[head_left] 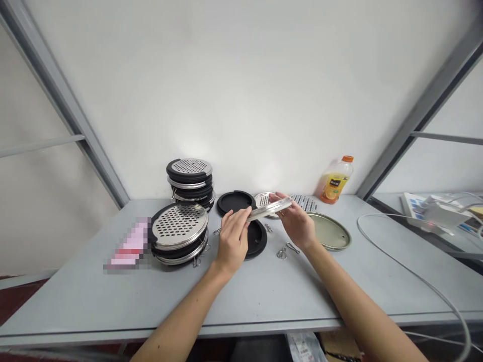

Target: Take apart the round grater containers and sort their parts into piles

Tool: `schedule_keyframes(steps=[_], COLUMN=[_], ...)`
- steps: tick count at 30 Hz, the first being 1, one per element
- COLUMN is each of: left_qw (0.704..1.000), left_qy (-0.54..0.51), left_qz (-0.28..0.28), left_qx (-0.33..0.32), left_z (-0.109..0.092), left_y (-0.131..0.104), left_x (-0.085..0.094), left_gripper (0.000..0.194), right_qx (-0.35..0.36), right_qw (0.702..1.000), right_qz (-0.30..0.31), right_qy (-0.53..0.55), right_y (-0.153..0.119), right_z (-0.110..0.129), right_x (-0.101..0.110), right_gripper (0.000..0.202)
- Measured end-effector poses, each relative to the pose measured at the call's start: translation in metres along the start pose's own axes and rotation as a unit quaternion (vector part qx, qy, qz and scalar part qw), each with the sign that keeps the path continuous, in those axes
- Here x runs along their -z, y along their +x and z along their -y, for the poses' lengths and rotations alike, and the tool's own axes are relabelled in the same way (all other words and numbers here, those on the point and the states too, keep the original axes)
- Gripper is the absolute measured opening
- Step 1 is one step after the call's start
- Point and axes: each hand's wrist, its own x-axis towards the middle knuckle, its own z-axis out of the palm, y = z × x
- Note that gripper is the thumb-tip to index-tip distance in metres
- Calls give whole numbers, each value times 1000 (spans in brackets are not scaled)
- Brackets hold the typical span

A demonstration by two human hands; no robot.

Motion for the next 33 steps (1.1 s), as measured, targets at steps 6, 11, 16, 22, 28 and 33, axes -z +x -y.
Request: schedule_keyframes(steps=[6, 11, 16, 22, 28, 33], left_qw=[992, 984, 983, 982, 991, 945], left_qy=[114, 150, 119, 48, 29, -92], left_qz=[42, 60, 90, 128, 3, 42], left_qx=[-44, -72, -107, -134, 127, 312], left_z=[1, 6, 12, 8, 4, 0], left_y=[4, 8, 12, 10, 3, -4], left_x=[8, 15, 22, 19, 4, -8], left_gripper=[46, 44, 45, 43, 48, 90], right_qx=[118, 167, 189, 186, 98, 105], right_qw=[967, 925, 904, 905, 931, 952], right_qz=[41, 84, 105, 145, 66, -4], right_qy=[-224, -332, -368, -353, -346, -288], right_y=[-5, -14, -15, -18, -19, -19], right_z=[-6, -3, -3, -2, -7, -14], right_x=[2, -4, -6, -8, -16, -24], right_gripper=[55, 48, 34, 29, 31, 39])
